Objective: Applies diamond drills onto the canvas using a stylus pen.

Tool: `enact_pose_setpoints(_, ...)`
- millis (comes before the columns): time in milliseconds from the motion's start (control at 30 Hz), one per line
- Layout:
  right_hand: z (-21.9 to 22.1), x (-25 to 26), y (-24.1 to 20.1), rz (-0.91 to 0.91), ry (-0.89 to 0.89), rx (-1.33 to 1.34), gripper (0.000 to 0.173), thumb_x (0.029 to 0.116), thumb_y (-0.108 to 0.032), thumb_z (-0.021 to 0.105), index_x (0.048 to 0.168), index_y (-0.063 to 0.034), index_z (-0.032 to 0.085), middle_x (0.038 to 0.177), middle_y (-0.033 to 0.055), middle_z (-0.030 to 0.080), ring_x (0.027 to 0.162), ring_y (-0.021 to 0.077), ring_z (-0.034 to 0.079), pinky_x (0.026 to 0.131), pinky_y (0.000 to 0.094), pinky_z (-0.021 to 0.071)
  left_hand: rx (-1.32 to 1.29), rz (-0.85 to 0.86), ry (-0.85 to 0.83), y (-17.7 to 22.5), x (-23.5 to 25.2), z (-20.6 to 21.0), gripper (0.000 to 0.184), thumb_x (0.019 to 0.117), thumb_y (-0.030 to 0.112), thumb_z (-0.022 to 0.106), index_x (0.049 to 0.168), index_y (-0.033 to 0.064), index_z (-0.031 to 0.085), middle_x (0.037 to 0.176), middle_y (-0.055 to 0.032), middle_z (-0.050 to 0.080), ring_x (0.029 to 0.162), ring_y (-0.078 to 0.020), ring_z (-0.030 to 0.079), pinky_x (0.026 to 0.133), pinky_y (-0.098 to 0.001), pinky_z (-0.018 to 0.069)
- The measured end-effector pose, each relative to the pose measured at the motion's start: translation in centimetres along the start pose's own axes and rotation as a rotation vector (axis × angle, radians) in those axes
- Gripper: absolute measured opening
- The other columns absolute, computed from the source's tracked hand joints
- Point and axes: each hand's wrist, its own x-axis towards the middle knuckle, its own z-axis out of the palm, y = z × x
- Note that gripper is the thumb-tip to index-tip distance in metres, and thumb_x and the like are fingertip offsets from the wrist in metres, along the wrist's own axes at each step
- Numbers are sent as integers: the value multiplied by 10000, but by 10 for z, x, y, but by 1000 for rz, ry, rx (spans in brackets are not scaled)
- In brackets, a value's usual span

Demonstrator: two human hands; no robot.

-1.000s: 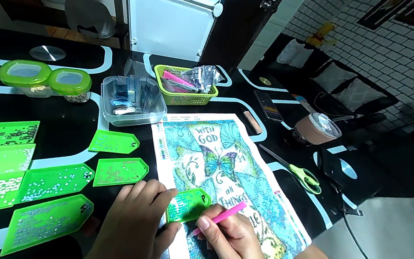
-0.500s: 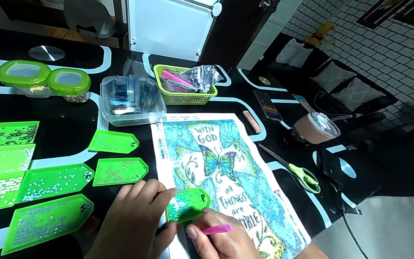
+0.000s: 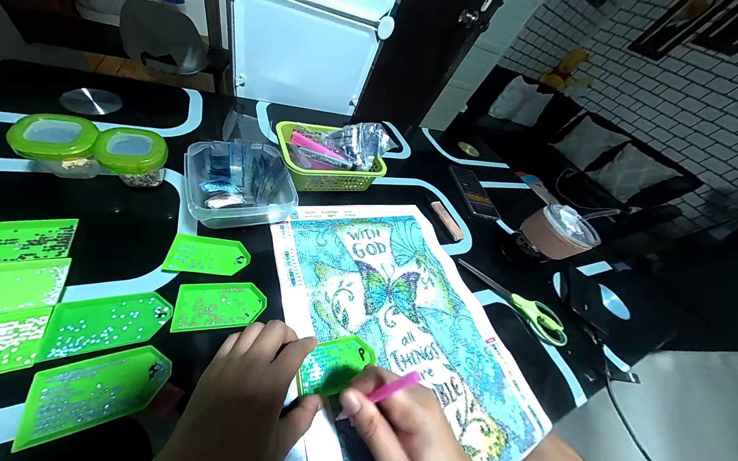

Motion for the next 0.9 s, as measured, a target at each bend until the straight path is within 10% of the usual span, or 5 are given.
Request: enact_pose_setpoints(900, -2, 16, 22, -60, 106, 5, 310, 1098, -244, 492, 944, -30, 655, 773, 35, 661, 695, 47, 636, 645, 208, 544, 21, -11, 7, 1, 0, 1, 439, 821, 501, 637, 1113, 202, 773, 961, -7, 694, 864, -228, 660, 714, -374, 528)
